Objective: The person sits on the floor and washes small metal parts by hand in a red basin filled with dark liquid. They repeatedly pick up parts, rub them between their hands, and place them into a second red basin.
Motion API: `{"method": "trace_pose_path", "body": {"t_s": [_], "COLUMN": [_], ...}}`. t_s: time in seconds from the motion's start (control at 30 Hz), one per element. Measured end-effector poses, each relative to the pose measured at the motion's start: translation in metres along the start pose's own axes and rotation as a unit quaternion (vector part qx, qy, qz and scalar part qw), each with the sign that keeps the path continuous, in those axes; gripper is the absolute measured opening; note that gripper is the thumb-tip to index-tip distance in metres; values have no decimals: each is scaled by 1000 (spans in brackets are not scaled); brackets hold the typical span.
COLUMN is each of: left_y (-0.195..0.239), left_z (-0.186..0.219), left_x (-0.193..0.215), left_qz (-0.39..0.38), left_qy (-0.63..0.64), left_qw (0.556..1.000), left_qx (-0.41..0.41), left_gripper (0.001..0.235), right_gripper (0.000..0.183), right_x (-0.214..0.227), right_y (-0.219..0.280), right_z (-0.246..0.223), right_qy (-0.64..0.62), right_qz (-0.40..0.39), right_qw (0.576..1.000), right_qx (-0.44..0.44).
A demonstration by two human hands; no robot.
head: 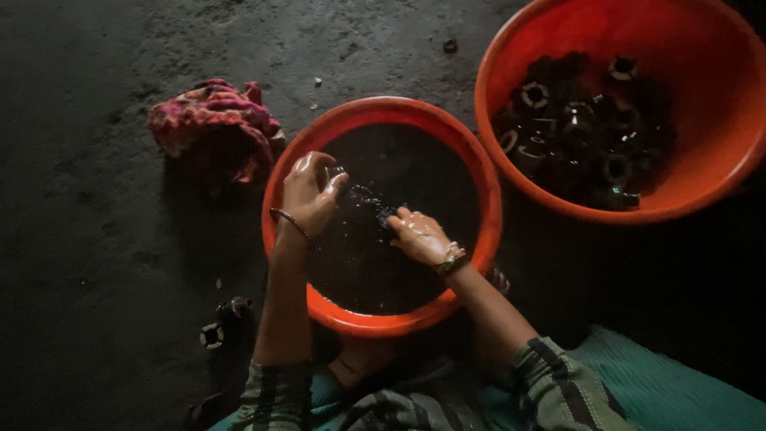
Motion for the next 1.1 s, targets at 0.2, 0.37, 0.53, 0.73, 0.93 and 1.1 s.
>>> {"method": "trace_pose_path", "body": {"t_s": [0.2, 0.37, 0.53, 0.73, 0.93, 1.1], "left_y": [-25, -67, -140, -160, -158, -148], "left_z": [-98, -87, 29, 123, 145, 70], "left_x": [-114, -179, -283, -420, -381, -267], "left_qz": [-203, -234, -307, -317, -278, -172], "left_qy": [186, 669, 689, 722, 783, 706], "left_qw": [929, 653, 608, 519, 532, 686], "left_qx": [246, 267, 248, 332, 165, 50], "left_gripper": [25, 14, 24, 21, 23, 32], "right_gripper": [21, 29, 30, 33, 27, 20], "right_x": [-14, -20, -14, 6, 1, -43], "right_y": [1, -5, -13, -5, -3, 1], "right_z": [5, -1, -3, -17, -9, 29], "right_qy": [-75, 29, 19, -43, -43, -72], "right_qz": [12, 5, -51, -66, -82, -25], "right_qw": [995, 999, 995, 991, 986, 989], "right_qx": [-72, -44, -86, -109, -137, -127]}}
Point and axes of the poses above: each hand's wrist, its own y-axis away from the middle knuckle, its own x-axis out of the back of the hand, z = x × y, the point moved 2 cm from there along -y, towards the middle knuckle, and after that the axes turned 5 degrees about x, right-handed, at the moved point
